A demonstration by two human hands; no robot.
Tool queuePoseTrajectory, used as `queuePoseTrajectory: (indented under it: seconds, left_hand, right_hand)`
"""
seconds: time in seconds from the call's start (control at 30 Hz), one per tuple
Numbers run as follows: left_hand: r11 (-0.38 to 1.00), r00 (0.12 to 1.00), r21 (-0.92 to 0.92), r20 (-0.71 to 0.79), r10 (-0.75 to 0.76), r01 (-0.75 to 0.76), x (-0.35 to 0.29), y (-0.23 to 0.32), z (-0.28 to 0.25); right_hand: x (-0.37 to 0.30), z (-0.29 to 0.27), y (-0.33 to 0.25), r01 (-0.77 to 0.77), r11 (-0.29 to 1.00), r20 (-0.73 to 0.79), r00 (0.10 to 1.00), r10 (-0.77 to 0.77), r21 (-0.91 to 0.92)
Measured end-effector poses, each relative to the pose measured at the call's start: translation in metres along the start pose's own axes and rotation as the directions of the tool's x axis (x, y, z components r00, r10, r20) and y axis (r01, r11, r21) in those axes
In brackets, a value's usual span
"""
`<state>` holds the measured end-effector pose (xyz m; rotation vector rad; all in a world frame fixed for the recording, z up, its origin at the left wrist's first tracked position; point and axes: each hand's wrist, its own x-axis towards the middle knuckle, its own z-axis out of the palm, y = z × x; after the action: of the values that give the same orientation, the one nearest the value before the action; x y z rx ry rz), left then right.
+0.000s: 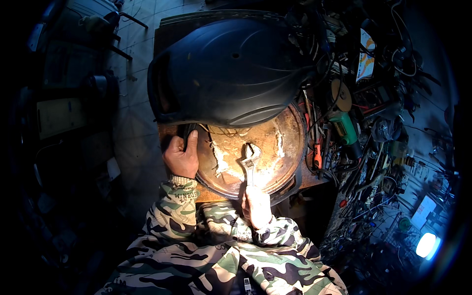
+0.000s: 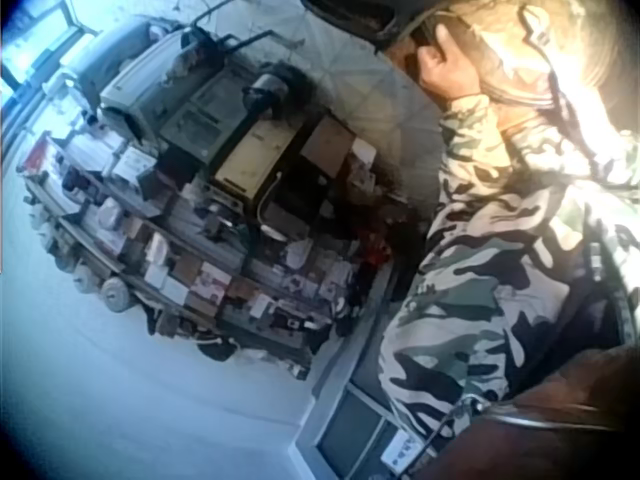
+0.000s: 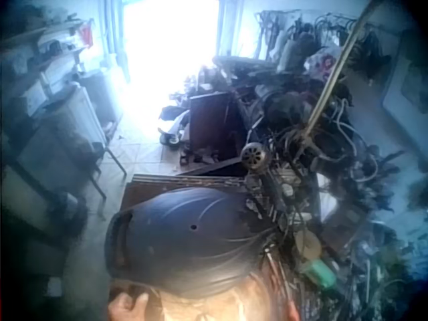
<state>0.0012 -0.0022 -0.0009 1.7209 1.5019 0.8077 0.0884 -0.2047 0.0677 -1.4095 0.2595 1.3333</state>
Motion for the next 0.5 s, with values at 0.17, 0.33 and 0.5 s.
queuePoseTrajectory:
  seconds: [0.17, 0.33, 0.5]
  left_hand:
    - [1.000, 1.000, 0.022, 0.005, 0.005, -0.005, 0.001, -0.006, -0.002]
    - [0.999, 1.000, 0.037, -0.022, 0.002, -0.001, 0.003, -0.002, -0.001]
    - [0.999, 1.000, 0.034, 0.000, 0.023, -0.023, 0.002, -0.003, -0.002]
  right_hand:
    - [0.002, -0.009, -0.002, -0.021, 0.998, 0.023, 0.999, 0.023, -0.054]
    - [0.007, -0.027, -0.008, -0.031, 0.989, 0.054, 0.998, 0.039, -0.145]
    - [0.006, -0.027, -0.007, -0.042, 0.987, 0.028, 0.998, 0.047, -0.157]
